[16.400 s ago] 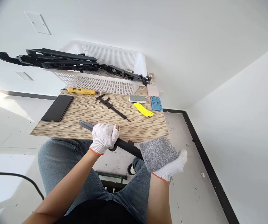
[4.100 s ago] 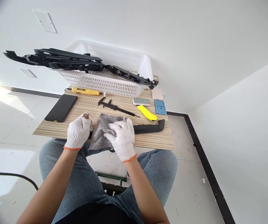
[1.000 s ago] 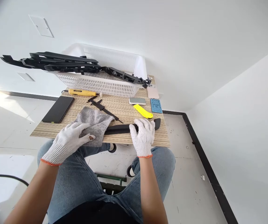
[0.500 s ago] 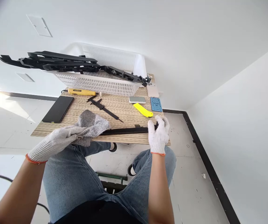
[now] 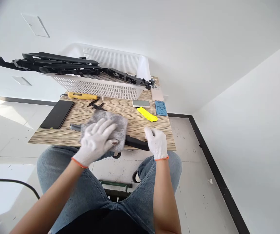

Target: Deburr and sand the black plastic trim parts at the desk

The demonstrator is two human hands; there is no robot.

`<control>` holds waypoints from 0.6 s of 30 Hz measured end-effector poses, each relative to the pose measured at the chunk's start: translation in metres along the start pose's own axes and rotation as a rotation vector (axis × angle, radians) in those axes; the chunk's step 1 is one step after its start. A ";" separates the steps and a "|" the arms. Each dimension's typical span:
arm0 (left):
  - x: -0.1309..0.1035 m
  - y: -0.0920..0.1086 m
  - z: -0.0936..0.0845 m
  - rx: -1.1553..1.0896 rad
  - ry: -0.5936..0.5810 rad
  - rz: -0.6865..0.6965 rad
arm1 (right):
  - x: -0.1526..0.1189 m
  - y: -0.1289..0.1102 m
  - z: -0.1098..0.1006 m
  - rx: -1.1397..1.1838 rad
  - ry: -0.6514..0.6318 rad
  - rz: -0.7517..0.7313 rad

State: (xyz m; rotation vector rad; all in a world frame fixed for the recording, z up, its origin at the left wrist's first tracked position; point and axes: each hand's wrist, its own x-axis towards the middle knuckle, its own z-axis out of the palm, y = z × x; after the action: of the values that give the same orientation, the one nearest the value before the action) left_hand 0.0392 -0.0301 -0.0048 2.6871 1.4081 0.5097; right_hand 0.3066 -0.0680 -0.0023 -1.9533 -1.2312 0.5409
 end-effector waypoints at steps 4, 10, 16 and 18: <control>0.009 0.064 0.028 -0.031 0.025 0.198 | 0.008 -0.010 0.003 -0.106 -0.113 -0.088; 0.009 0.082 0.042 -0.073 0.096 0.184 | 0.017 -0.009 -0.012 -0.048 -0.279 -0.062; -0.002 0.008 0.004 -0.020 0.066 -0.124 | 0.015 -0.002 -0.019 0.059 -0.310 0.052; -0.006 -0.021 -0.011 0.004 0.055 -0.213 | 0.016 0.003 -0.020 0.101 -0.300 0.065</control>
State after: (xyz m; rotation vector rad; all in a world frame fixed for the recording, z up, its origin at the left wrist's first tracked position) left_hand 0.0162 -0.0245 -0.0008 2.5031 1.6858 0.5654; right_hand 0.3293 -0.0616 0.0087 -1.8789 -1.2962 0.9394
